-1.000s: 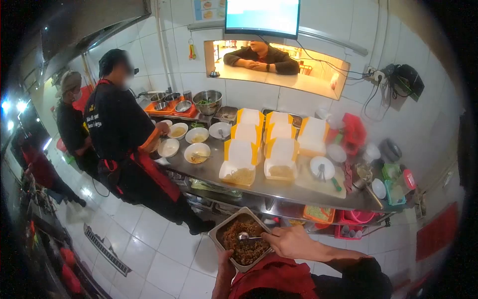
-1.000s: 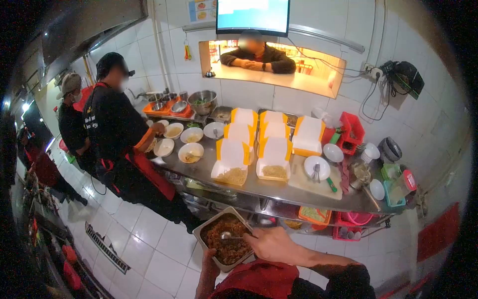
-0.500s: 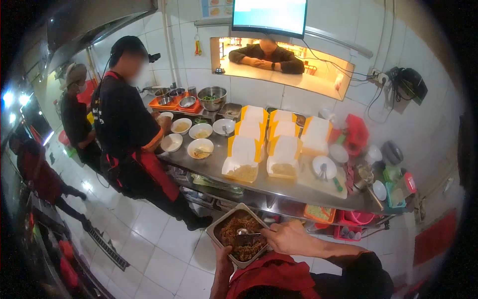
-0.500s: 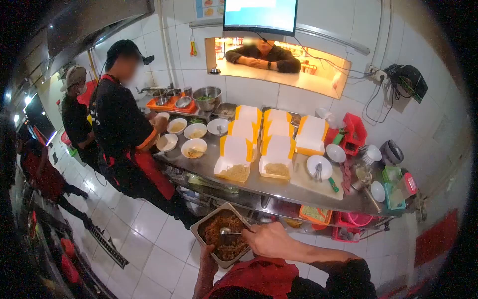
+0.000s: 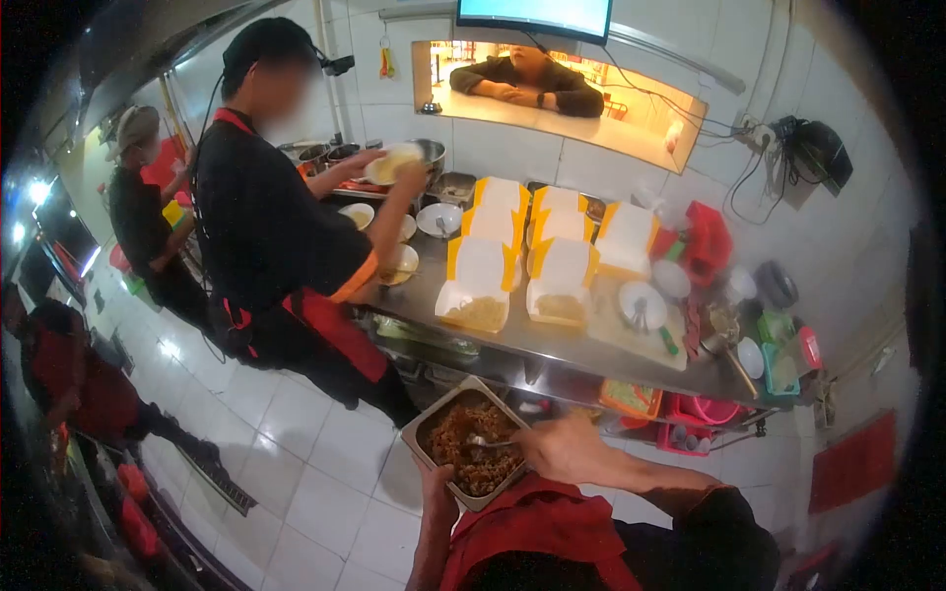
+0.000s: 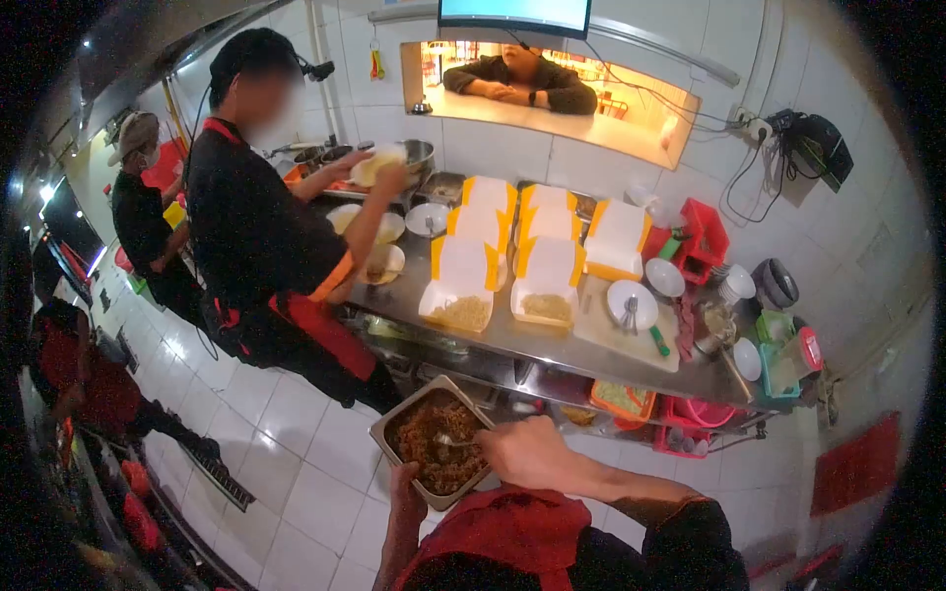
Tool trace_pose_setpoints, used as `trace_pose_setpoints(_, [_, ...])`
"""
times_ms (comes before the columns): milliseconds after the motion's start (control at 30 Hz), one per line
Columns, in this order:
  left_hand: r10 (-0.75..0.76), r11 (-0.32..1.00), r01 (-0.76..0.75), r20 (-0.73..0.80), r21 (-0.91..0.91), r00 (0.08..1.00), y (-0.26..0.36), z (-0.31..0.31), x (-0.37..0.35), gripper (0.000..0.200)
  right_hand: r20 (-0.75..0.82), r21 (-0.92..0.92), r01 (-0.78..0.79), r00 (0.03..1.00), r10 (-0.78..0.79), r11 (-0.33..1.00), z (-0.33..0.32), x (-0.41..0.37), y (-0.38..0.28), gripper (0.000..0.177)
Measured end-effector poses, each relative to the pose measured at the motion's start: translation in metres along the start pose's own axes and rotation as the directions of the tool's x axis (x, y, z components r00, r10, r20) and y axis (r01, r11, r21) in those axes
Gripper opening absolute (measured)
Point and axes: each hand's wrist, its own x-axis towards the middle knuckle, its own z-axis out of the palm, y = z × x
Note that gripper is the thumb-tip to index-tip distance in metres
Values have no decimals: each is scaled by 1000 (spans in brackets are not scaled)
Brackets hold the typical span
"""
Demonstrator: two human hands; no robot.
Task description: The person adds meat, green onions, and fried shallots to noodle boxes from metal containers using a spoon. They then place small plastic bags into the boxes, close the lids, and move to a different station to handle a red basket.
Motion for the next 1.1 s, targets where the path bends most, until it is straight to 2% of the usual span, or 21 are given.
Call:
trace_pose_setpoints(67, [1, 1000, -1, -21, 3, 1000, -10, -6, 2, 62, 54, -46, -66, 996, 68, 997, -3, 2, -2, 13])
trace_pose_setpoints(133, [24, 1000, -24, -47, 11, 999, -10, -4, 5, 60, 44, 0, -57, 997, 56, 998, 7, 0, -2, 14])
trace_pose_setpoints(200, [30, 999, -30, 0, 21, 1000, 2, 8, 3, 60, -59, 57, -44, 997, 47, 997, 1, 0, -5, 14])
trace_pose_setpoints(300, [80, 996, -80, -4, 42, 997, 13, 27, -1, 65, -77, 0, -57, 995, 57, 998, 5, -3, 2, 14])
trace_pose_setpoints(367, [-79, 997, 81, -63, 15, 995, 15, 30, -2, 75, -28, 10, -64, 998, 64, 998, 16, -10, -1, 15])
trace_pose_setpoints(400, [-76, 997, 77, -58, 16, 995, 17, 32, -2, 75, 25, 18, -64, 998, 63, 998, 17, -10, -1, 18])
trace_pose_setpoints(467, [-13, 995, 14, -19, 99, 1000, 19, 35, -1, 76, 8, -8, -91, 996, 91, 996, 7, -7, 4, 18])
trace_pose_setpoints(633, [-23, 998, 22, 19, 51, 1000, 14, 37, 1, 77, -10, -45, -116, 993, 115, 992, 21, -10, 3, 17])
trace_pose_setpoints(700, [-10, 998, 9, 23, 64, 1000, 17, 46, 4, 78, -74, 87, -103, 991, 110, 991, 20, -9, 6, 12])
trace_pose_setpoints(733, [28, 998, -30, 35, 61, 999, 19, 49, 2, 78, -77, 88, -107, 990, 114, 990, 16, -8, 5, 12])
trace_pose_setpoints(800, [56, 996, -59, 40, 64, 998, 18, 45, -2, 78, -26, 28, -222, 974, 223, 975, 4, -9, 1, 13])
trace_pose_setpoints(867, [-7, 1000, 7, 64, -2, 998, 13, 38, 0, 79, 21, -27, -227, 973, 228, 973, 21, -11, 0, 13])
trace_pose_setpoints(967, [9, 997, -12, 38, 79, 999, 18, 44, 3, 79, -1, 49, -161, 987, 161, 986, 32, -10, 3, 14])
trace_pose_setpoints(1033, [-14, 998, 13, 25, 62, 1000, 18, 44, -1, 79, -4, 178, -218, 975, 222, 960, 25, -11, 5, 12])
trace_pose_setpoints(1100, [-36, 998, 36, 11, 44, 999, 19, 46, 0, 80, 3, 157, -248, 968, 250, 956, 15, -14, 10, 11])
